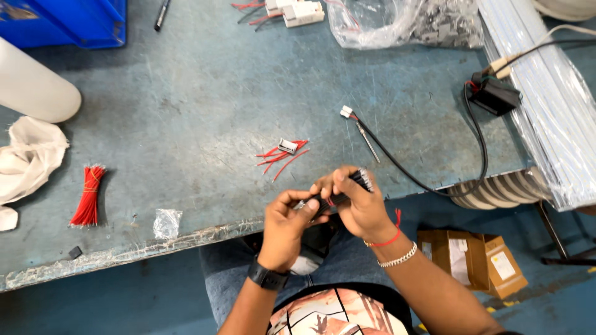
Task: The person assembles electrical components for LED drivers, connecting wires to terminal blocks, organizing wire bundles with elastic bands, and placing finished components on a workbench.
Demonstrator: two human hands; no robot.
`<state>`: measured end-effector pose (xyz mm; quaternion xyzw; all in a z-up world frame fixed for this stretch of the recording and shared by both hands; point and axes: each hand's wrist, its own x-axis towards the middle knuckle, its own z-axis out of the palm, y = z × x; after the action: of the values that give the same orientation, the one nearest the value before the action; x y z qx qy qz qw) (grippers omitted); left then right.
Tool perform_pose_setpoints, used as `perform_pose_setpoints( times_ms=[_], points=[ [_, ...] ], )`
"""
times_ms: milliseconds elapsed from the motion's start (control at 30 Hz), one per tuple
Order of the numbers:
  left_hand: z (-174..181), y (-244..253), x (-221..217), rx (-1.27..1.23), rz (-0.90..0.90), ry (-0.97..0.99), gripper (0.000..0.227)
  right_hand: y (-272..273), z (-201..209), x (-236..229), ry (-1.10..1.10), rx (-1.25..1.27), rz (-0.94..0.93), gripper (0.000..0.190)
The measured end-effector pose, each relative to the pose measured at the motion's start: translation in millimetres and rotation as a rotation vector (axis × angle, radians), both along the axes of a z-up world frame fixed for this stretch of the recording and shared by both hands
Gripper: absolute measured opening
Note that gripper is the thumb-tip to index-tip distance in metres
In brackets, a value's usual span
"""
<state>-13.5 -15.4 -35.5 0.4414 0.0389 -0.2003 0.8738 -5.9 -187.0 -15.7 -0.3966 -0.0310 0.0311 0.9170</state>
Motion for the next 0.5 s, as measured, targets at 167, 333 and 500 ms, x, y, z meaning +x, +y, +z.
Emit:
perform_pose_setpoints(
  times_ms=[167,333,500],
  points=[
    [1,8,1,0.222,0.069,-0.15,0.018,9,4,-2,0.201,-0.05,-0.042,0.024],
    [6,21,4,0.246,0.076,-0.156,0.022,5,5,1,0.311,-0.271,0.104,0.009],
    [14,64,12,0.499,0.123,-0.154,0.04,-17,-1,21,0.309,-0.425,0.158,0.016]
  ],
)
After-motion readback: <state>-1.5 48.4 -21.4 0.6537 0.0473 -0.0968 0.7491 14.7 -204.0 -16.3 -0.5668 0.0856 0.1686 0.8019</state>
